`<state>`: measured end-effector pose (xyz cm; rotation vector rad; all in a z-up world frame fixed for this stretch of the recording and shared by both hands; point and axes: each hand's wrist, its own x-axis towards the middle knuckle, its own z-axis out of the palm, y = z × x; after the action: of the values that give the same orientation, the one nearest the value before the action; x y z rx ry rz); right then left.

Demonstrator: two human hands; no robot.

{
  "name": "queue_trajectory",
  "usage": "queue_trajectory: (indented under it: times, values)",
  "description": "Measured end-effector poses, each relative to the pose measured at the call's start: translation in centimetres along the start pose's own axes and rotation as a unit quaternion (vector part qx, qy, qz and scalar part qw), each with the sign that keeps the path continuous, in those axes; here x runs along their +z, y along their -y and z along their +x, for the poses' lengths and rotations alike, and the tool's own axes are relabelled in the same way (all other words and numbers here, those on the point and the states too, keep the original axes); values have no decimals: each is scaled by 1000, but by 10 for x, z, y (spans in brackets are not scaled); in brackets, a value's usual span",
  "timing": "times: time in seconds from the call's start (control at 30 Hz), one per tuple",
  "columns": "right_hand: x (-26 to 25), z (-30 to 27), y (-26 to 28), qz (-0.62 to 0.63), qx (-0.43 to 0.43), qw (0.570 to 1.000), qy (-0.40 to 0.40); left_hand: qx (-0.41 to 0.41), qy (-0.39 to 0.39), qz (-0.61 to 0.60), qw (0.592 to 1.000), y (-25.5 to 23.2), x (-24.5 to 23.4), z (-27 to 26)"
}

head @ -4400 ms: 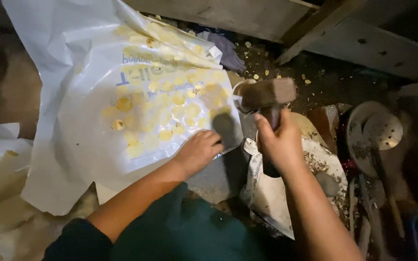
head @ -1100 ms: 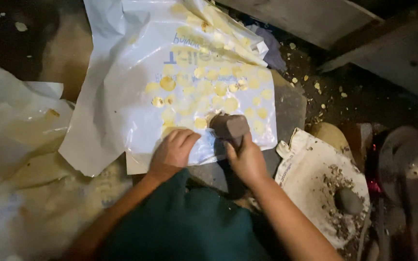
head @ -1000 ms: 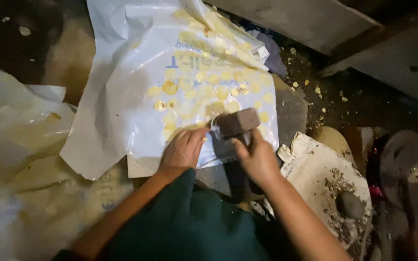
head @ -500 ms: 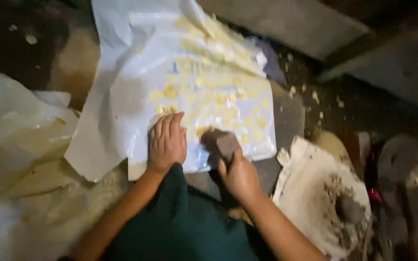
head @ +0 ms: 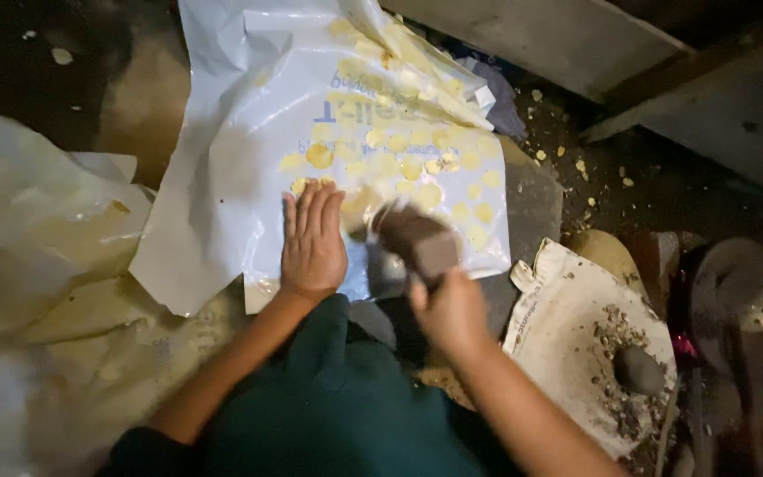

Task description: Cracking nuts with a mallet and extracting the kernels by hand

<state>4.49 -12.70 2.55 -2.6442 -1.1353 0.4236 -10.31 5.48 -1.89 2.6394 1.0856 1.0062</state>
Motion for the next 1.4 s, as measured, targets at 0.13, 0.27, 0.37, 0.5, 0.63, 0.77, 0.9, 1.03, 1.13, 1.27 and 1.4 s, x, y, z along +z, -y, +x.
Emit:
queue_trajectory:
  times: [0.13,0.27,0.37,0.5,0.63,0.77,0.9,1.03,1.13,1.27,1.4]
  values:
    - [-2,17,45,-53,8,996,76,1,-18,-12,1000,2,4,10]
    - [-36,34,51,-1,-16,993,115,14,-6,-7,1000,0,-3,0]
    - [-74,23,69,30,-23,996,77,11,2,-8,1000,1,-6,-1]
    - [-40,6,36,6,-8,1000,-13,-1,9,-8,1000,-3,-5,3]
    - [-14,11,50,-32,1,997,64,3,24,-35,999,-2,-5,6]
    - [-42,25,56,9,-20,993,114,4,15,-15,1000,-4,-8,-2]
    - [-70,11,68,46,-31,996,76,-4,10,-16,1000,1,2,0]
    - [-13,14,35,8,10,995,96,8,-4,-130,992,5,-3,26]
    - [-23,7,33,57,6,993,107,3,64,-52,997,0,-4,52]
    - [-22,29,22,204,52,974,79,21,243,13,970,2,10,90]
    - [-57,44,-7,171,112,979,-23,46,337,69,938,0,17,97]
